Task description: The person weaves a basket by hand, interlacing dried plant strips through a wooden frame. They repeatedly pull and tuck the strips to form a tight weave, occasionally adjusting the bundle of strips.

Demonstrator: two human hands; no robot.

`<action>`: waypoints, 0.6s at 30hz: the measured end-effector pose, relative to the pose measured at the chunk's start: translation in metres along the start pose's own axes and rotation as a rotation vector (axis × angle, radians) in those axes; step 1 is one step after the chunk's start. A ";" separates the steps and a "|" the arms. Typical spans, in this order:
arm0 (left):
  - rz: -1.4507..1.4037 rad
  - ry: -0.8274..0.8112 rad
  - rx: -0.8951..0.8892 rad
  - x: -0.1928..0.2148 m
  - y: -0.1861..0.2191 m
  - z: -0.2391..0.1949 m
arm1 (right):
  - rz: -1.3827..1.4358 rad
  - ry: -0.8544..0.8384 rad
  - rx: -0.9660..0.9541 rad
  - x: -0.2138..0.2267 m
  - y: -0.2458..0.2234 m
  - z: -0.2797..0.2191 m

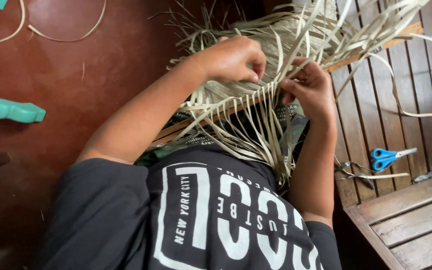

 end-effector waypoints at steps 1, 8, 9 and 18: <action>0.040 0.022 -0.069 0.000 -0.003 0.000 | -0.019 0.027 -0.003 0.000 -0.001 -0.001; 0.185 0.469 -0.148 0.039 -0.004 -0.070 | -0.014 0.083 -0.045 0.000 -0.006 -0.007; 0.179 0.473 -0.144 0.035 -0.001 -0.084 | -0.019 0.078 -0.049 -0.001 -0.014 -0.013; 0.720 0.594 -0.058 -0.035 0.021 -0.131 | -0.725 0.264 0.556 -0.036 -0.090 -0.051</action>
Point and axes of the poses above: each hand's wrist, its own z-axis towards the middle knuckle, its own x-axis out of the back of the hand, y = z × x, the point moved 6 cm from there along z, towards the middle knuckle, and after that the axes turned 6 degrees about -x, right-handed, at the moved point
